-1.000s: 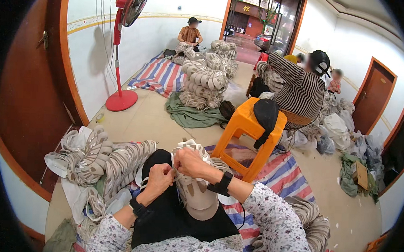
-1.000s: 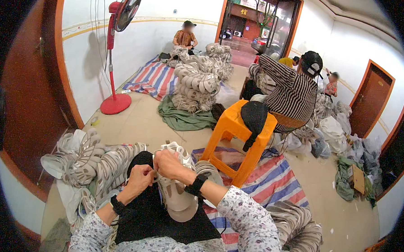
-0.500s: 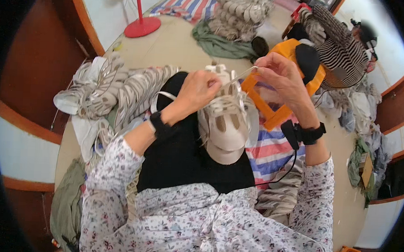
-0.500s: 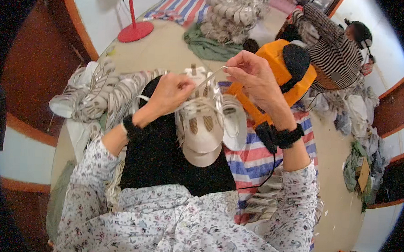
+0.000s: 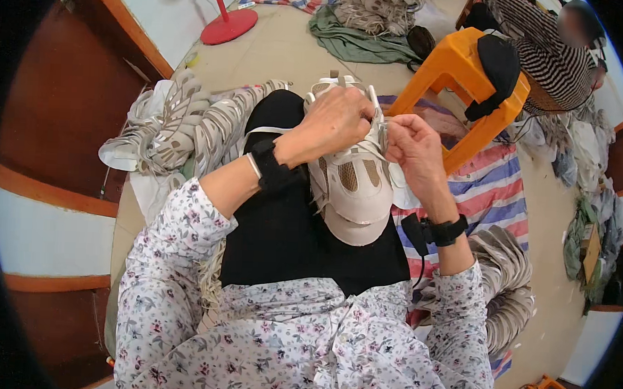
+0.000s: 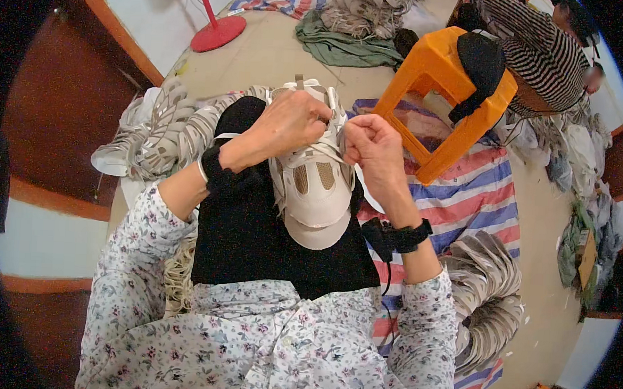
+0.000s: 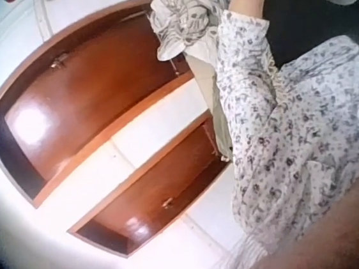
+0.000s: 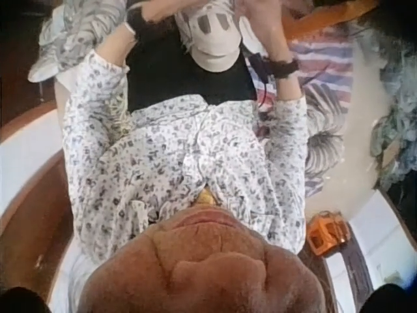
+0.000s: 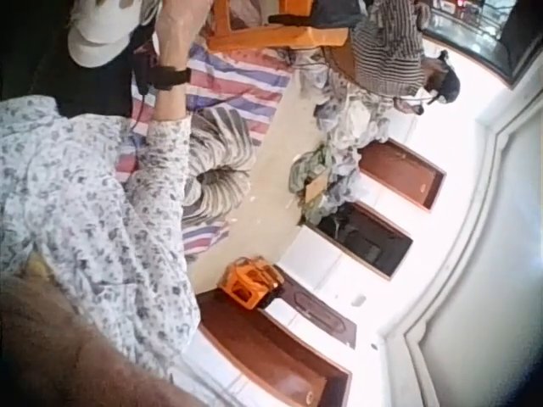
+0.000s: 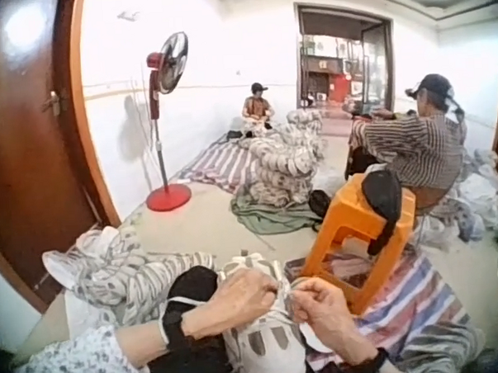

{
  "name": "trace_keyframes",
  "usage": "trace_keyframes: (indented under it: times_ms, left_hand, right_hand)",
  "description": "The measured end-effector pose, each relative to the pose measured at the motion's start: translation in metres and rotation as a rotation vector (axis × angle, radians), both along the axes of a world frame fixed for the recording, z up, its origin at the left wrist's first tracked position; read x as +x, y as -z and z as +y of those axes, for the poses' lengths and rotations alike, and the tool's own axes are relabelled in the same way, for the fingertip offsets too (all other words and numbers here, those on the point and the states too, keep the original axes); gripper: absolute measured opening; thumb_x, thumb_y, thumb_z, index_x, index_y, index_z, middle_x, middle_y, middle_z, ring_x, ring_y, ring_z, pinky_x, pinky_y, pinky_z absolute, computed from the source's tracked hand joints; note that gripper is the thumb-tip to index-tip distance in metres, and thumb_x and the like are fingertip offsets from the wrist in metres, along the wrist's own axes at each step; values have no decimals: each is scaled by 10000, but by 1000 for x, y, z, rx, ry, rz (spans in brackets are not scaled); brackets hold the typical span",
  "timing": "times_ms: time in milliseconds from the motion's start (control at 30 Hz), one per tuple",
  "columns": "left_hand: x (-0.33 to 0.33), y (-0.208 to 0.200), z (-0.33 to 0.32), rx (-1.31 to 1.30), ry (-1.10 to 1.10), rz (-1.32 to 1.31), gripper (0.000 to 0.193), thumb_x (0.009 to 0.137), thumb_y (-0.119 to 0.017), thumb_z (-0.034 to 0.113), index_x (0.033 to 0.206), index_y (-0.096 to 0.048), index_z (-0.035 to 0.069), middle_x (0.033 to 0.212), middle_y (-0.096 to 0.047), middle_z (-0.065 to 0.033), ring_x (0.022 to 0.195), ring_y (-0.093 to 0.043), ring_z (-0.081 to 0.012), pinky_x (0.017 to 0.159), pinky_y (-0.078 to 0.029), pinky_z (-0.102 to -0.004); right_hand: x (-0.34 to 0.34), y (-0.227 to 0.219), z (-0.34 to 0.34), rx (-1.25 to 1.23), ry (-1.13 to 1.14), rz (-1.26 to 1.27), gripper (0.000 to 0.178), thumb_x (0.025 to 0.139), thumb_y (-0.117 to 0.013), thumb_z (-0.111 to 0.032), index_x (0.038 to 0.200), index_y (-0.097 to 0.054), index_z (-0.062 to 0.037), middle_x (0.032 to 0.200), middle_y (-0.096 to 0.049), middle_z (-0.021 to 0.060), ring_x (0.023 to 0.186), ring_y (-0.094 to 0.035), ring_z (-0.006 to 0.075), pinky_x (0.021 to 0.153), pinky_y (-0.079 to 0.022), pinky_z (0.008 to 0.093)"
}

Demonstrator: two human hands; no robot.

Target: Thread laces through the eyelets of a shoe upper.

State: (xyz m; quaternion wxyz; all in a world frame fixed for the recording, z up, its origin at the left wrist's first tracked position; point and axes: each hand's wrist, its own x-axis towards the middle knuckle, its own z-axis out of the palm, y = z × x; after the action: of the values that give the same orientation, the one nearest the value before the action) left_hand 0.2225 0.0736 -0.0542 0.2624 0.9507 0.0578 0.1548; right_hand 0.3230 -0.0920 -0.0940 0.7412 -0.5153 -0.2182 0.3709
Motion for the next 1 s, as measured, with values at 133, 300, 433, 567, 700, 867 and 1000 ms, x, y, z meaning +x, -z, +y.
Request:
trace_keyframes:
  times_ms: [133, 300, 433, 567, 700, 867, 1000]
  left_hand:
    - [0, -3, -4, 111, 55, -144, 198, 709, -563, 73, 814, -700, -24, 639, -609, -218, 582, -618, -350, 600, -498, -415]
    - [3, 0, 2, -2, 71, -175, 164, 722, -574, 76, 777, -678, -38, 632, -607, -216, 583, -620, -350, 595, -498, -409]
    - [-2, 0, 1, -23, 22, -188, 159, 735, -585, 76, 782, -681, -42, 668, -629, -222, 619, -648, -352, 604, -508, -407]
    - [-9, -7, 1, 95, -96, -169, 137, 747, -599, 79, 785, -686, -20, 691, -641, -222, 632, -654, -354, 607, -513, -411]
    - [-38, -20, 57, 422, -370, -166, 153, 790, -594, 126, 812, -697, 15, 708, -640, -230, 652, -658, -359, 624, -516, -428]
    - [-154, -2, 196, 451, -673, -139, 196, 792, -599, 172, 740, -672, -3, 670, -629, -215, 649, -647, -389, 616, -504, -454]
    - [-196, 24, 195, 372, -725, -91, 214, 797, -587, 173, 793, -702, -7, 682, -628, -235, 655, -651, -395, 611, -497, -451]
  right_hand:
    - [-6, 0, 7, -34, 21, -78, 95, 928, -637, -63, 915, -562, -7, 689, -551, 5, 549, -467, 61, 478, -360, 215]
    - [-6, 2, 8, -22, -38, -102, 98, 933, -632, -71, 900, -562, -11, 691, -555, 8, 536, -460, 62, 475, -364, 219]
    - [2, 1, 3, 35, -50, -45, 81, 937, -635, -77, 933, -581, -17, 708, -566, 7, 549, -474, 66, 489, -385, 221]
    - [32, -12, 3, 50, 25, -194, 75, 928, -641, -75, 976, -605, -32, 750, -597, -2, 576, -515, 56, 511, -412, 203]
    - [90, -31, 0, -64, 270, -528, 59, 931, -628, -79, 967, -615, -35, 748, -583, -17, 578, -503, 39, 500, -399, 197]
    - [135, -44, 8, -128, 364, -651, 109, 932, -630, -102, 1007, -636, -23, 777, -594, -14, 581, -508, 44, 490, -409, 199]
    - [50, -44, 14, -14, 147, -1359, 174, 836, -716, -96, 1003, -686, -59, 879, -633, 51, 836, -584, 192, 744, -474, 325]
